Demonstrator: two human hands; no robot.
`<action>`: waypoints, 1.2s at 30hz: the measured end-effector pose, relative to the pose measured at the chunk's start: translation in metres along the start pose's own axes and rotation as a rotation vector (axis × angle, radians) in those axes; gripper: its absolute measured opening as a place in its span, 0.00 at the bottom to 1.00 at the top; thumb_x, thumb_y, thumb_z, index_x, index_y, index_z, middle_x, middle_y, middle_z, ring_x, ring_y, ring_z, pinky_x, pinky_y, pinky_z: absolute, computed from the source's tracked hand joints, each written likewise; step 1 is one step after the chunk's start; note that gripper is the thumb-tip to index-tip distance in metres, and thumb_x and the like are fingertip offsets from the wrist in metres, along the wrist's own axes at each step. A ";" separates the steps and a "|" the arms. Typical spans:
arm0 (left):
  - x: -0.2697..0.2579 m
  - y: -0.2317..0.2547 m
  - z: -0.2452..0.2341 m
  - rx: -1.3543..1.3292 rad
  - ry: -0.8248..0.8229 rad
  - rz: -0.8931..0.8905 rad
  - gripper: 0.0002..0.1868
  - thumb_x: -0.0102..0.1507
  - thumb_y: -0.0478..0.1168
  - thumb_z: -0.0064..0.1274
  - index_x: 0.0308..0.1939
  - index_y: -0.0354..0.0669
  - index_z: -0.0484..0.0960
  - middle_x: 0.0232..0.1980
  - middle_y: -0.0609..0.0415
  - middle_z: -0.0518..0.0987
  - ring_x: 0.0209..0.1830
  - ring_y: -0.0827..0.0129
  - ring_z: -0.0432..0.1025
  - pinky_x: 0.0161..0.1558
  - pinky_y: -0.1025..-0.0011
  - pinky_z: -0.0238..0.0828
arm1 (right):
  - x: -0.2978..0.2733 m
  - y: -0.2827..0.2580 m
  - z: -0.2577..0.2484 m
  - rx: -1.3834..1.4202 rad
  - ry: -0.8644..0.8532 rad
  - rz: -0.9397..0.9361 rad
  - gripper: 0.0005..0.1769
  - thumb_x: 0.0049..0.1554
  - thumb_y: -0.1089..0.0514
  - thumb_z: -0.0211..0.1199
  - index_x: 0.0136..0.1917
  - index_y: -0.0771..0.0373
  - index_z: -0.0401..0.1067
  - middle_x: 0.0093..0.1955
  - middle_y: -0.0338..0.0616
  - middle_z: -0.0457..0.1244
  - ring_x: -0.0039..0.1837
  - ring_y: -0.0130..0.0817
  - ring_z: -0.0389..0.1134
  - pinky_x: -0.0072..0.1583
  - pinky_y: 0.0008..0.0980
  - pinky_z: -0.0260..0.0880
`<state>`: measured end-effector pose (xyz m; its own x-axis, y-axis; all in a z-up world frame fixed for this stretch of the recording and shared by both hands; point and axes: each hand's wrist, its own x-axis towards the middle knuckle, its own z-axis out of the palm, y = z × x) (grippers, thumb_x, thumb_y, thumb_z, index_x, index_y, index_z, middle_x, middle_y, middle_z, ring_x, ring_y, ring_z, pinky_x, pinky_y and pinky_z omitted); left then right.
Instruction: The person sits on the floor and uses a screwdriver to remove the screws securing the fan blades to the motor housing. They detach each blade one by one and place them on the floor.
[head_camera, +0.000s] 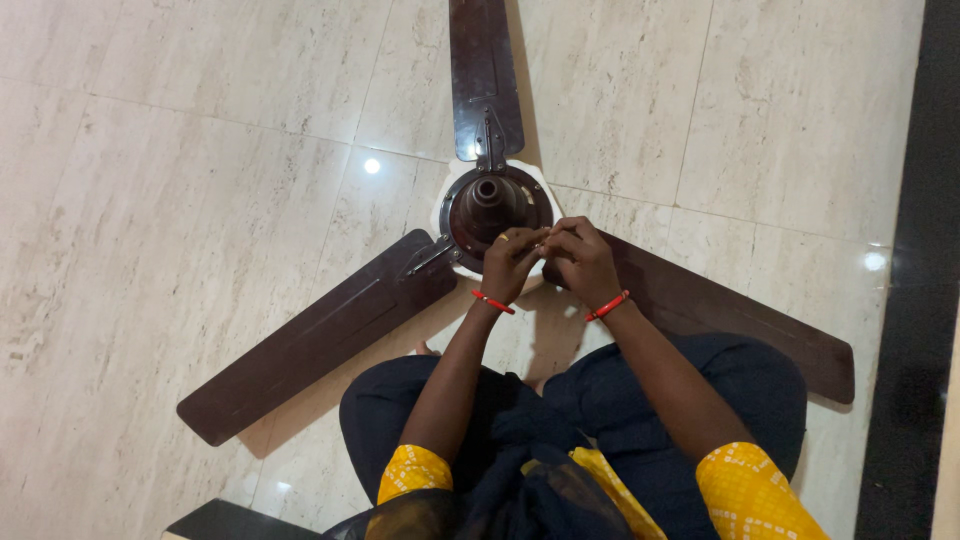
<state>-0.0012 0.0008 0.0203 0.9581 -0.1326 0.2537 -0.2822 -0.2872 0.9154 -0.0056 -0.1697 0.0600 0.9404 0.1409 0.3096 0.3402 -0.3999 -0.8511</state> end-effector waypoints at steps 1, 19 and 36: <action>0.000 0.000 0.000 0.014 0.006 -0.009 0.16 0.62 0.31 0.61 0.55 0.41 0.85 0.49 0.47 0.82 0.45 0.62 0.79 0.45 0.69 0.77 | 0.000 0.001 -0.001 -0.059 0.024 -0.080 0.09 0.53 0.67 0.72 0.48 0.62 0.78 0.57 0.41 0.67 0.56 0.39 0.72 0.56 0.34 0.75; -0.001 -0.013 0.003 -0.196 0.006 -0.153 0.21 0.64 0.31 0.59 0.61 0.38 0.79 0.55 0.48 0.85 0.54 0.70 0.80 0.54 0.71 0.79 | 0.002 0.006 -0.006 -0.109 0.067 -0.207 0.19 0.56 0.71 0.67 0.60 0.60 0.78 0.60 0.43 0.69 0.60 0.39 0.73 0.58 0.32 0.76; -0.004 -0.025 0.008 -0.103 0.018 -0.141 0.17 0.64 0.33 0.62 0.57 0.39 0.83 0.50 0.48 0.87 0.48 0.69 0.82 0.49 0.72 0.80 | -0.002 0.004 -0.003 0.034 0.010 -0.045 0.15 0.56 0.65 0.70 0.57 0.61 0.78 0.64 0.46 0.66 0.53 0.29 0.73 0.52 0.27 0.76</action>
<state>0.0020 0.0007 -0.0062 0.9888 -0.0805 0.1255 -0.1395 -0.2027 0.9693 -0.0058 -0.1744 0.0573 0.9241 0.1489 0.3520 0.3822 -0.3623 -0.8501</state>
